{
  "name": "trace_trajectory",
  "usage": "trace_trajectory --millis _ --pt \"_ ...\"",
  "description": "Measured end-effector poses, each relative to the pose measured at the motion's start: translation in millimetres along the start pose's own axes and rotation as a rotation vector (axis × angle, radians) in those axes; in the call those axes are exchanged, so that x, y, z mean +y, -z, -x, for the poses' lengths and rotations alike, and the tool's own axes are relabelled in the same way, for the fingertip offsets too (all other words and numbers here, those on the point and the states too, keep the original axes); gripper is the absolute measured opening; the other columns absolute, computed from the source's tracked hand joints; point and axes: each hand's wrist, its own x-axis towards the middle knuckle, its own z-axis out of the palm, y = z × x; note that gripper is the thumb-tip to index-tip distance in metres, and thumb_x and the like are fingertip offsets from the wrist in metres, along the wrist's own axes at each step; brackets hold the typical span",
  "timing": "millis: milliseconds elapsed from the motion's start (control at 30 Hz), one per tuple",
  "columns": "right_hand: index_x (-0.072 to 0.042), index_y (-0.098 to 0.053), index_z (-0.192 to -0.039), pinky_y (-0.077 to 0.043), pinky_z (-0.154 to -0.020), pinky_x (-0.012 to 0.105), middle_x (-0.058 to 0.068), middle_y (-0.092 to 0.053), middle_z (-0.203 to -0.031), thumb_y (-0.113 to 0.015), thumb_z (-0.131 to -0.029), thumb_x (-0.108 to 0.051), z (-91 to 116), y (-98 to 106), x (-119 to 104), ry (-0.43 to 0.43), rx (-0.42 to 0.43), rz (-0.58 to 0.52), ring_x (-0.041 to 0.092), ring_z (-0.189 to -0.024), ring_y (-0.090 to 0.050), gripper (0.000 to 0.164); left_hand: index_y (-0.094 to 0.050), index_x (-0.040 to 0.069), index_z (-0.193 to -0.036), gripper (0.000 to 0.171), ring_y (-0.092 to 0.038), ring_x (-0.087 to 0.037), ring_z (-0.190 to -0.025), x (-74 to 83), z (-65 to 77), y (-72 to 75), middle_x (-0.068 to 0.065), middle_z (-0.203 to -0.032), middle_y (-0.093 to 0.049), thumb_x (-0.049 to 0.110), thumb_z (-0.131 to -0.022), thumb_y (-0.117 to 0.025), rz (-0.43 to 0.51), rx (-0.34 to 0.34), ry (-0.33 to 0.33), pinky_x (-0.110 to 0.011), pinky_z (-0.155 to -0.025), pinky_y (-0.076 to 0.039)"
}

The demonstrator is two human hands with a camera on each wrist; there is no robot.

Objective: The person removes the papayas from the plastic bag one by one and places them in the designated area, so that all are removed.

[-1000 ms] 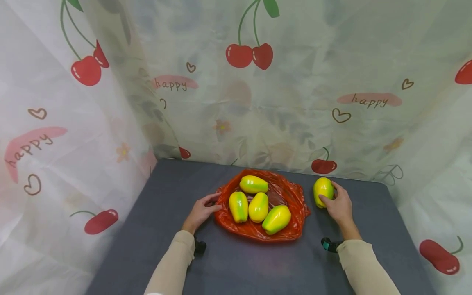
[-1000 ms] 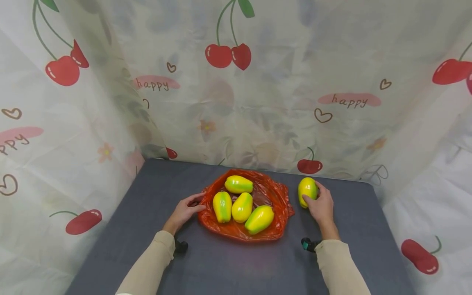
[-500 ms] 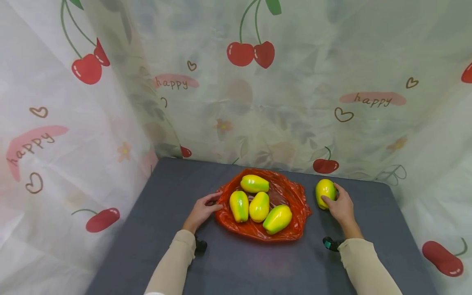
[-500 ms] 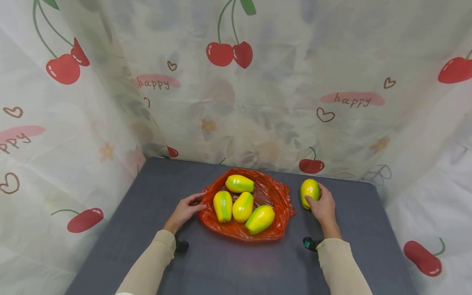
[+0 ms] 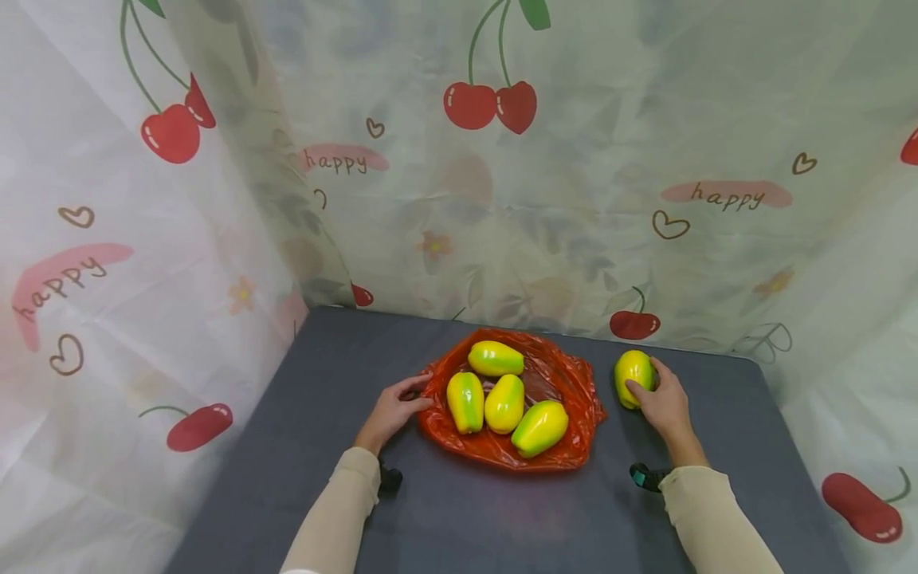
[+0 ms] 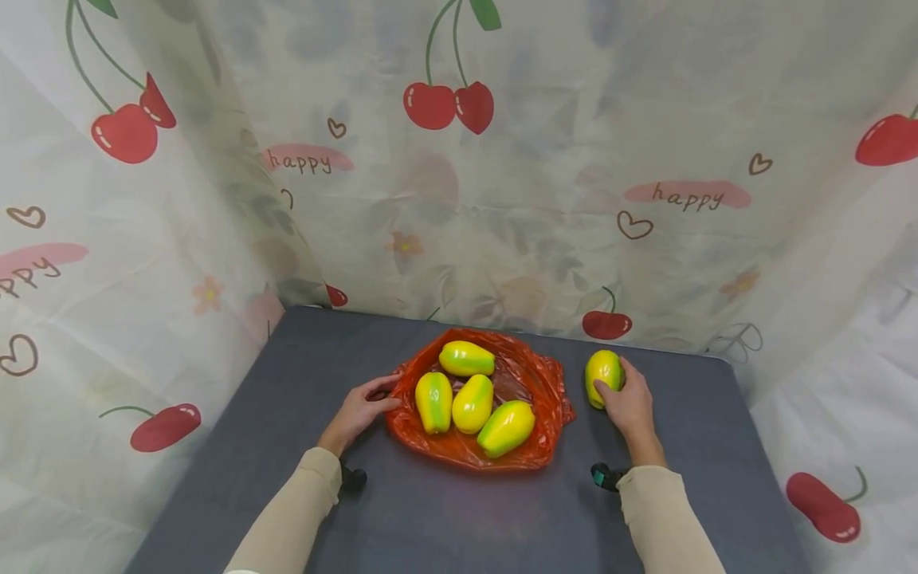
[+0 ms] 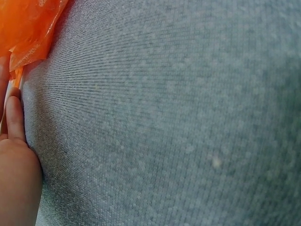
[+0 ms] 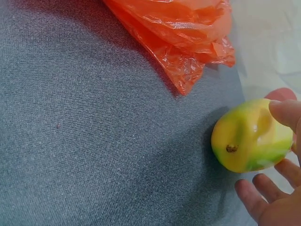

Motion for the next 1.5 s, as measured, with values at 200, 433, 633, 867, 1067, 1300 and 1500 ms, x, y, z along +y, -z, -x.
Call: trace_trajectory --millis 200,433,633,867,1067,1300,1500 --pt "0.003 -0.020 -0.160 -0.029 -0.119 0.066 0.034 -0.028 -0.161 -0.061 -0.101 -0.032 0.8 1.0 0.9 0.033 0.003 0.018 0.052 -0.146 -0.031 0.080 -0.066 0.035 -0.135 0.047 -0.055 -0.026 -0.135 -1.6 -1.6 -1.0 0.001 -0.141 -0.064 0.036 -0.089 -0.078 -0.007 0.005 -0.002 -0.052 -0.118 -0.042" --pt "0.006 -0.018 -0.159 -0.028 -0.119 0.067 0.037 -0.026 -0.160 -0.061 -0.101 -0.031 5.0 1.4 -2.7 0.076 0.013 0.061 0.053 -0.145 -0.029 0.081 -0.066 0.035 -0.135 0.049 -0.056 -0.025 -0.133 -3.3 -1.8 -3.1 0.002 -0.138 -0.066 0.038 -0.088 -0.079 -0.018 0.015 0.009 -0.050 -0.119 -0.042" --pt "0.007 -0.020 -0.158 -0.025 -0.116 0.073 0.040 -0.022 -0.159 -0.061 -0.100 -0.035 6.2 1.8 -9.9 0.141 0.031 0.146 0.060 -0.143 -0.024 0.084 -0.066 0.035 -0.134 0.048 -0.055 -0.026 -0.135 -0.9 -0.7 -2.3 0.002 -0.140 -0.065 0.037 -0.088 -0.079 -0.014 0.014 0.013 -0.051 -0.118 -0.042" --pt "-0.006 -0.011 -0.164 -0.018 -0.113 0.080 0.036 -0.005 -0.166 -0.052 -0.097 -0.065 12.2 0.9 -23.4 0.137 -0.008 0.215 0.064 -0.147 -0.010 0.099 -0.067 0.033 -0.134 0.047 -0.057 -0.025 -0.132 -1.2 0.3 0.3 0.001 -0.136 -0.067 0.032 -0.089 -0.079 0.003 0.015 0.007 -0.050 -0.118 -0.042" --pt "-0.014 -0.007 -0.165 -0.005 -0.114 0.082 0.033 0.005 -0.168 -0.048 -0.093 -0.076 17.4 1.4 -40.7 0.195 -0.006 0.279 0.065 -0.149 -0.001 0.104 -0.066 0.033 -0.135 0.048 -0.056 -0.025 -0.132 -0.4 1.4 2.8 0.001 -0.136 -0.066 0.032 -0.089 -0.079 0.009 0.021 0.009 -0.051 -0.118 -0.042" --pt "-0.021 -0.004 -0.166 0.001 -0.113 0.083 0.028 0.008 -0.169 -0.048 -0.090 -0.079 22.9 -2.0 -46.7 0.273 0.007 0.386 0.061 -0.151 0.002 0.106 -0.066 0.034 -0.135 0.048 -0.056 -0.025 -0.133 -1.0 0.0 0.1 0.001 -0.137 -0.066 0.032 -0.089 -0.079 0.013 0.017 0.001 -0.051 -0.118 -0.043" --pt "-0.020 -0.010 -0.166 -0.003 -0.113 0.084 0.025 0.003 -0.171 -0.049 -0.089 -0.079 30.4 -6.3 -54.4 0.387 0.036 0.494 0.060 -0.152 -0.003 0.105 -0.067 0.033 -0.134 0.047 -0.057 -0.025 -0.133 -1.3 -2.1 -2.2 0.001 -0.138 -0.066 0.032 -0.088 -0.079 0.024 0.016 0.001 -0.051 -0.117 -0.043"
